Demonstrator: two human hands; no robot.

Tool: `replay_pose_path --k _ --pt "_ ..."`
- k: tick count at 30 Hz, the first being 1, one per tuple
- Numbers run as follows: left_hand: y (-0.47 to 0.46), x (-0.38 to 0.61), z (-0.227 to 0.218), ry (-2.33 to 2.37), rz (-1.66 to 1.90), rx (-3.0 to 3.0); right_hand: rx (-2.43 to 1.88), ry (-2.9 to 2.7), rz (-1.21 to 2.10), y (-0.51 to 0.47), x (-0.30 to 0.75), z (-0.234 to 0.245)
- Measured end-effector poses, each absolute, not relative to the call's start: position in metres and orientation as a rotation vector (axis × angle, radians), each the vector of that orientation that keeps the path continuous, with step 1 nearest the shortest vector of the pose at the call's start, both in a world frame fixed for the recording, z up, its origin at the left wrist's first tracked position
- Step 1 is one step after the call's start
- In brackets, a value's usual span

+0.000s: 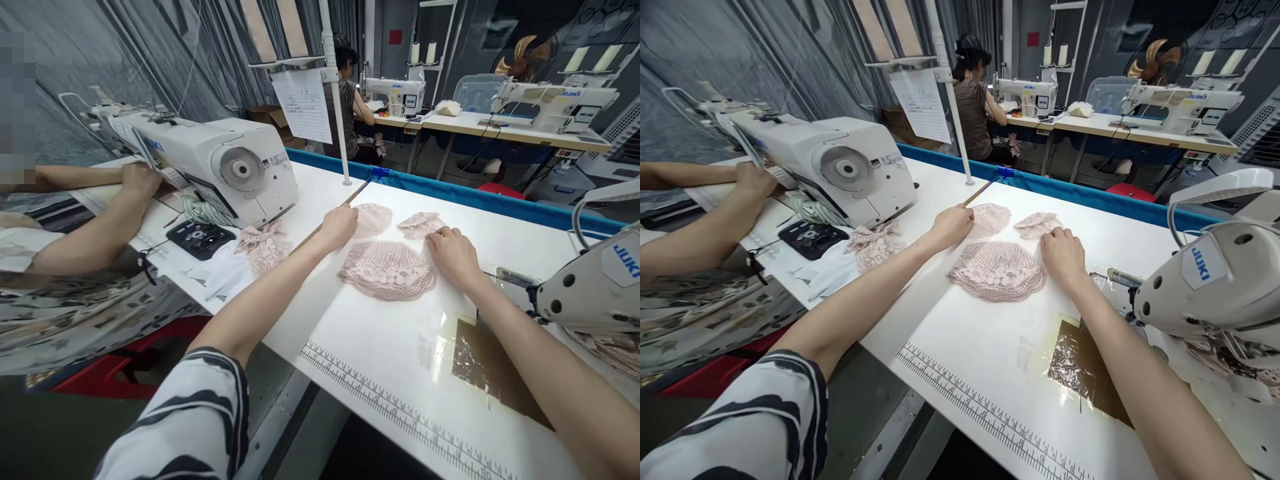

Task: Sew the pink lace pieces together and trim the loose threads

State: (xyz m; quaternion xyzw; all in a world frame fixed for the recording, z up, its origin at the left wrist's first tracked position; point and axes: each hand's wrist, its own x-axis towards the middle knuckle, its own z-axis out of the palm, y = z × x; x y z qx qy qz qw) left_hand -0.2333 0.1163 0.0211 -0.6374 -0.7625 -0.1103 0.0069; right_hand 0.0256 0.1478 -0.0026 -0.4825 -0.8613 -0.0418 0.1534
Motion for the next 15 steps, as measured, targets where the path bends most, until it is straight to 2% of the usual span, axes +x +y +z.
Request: replay_pose_path --k 7,11,15 --pt "0.127 -0.241 0.025 -2.519 -0.568 -1.769 -1.375 -2.388 -0.123 0.124 0.040 0.009" --pt "0.145 -0.253 0.022 -2.716 -0.747 -1.650 -1.310 -2.308 0.028 0.113 0.039 0.014" --pt "0.152 -0.258 0.031 -2.813 -1.110 -1.761 -1.253 -2.186 0.267 0.109 0.038 0.016"
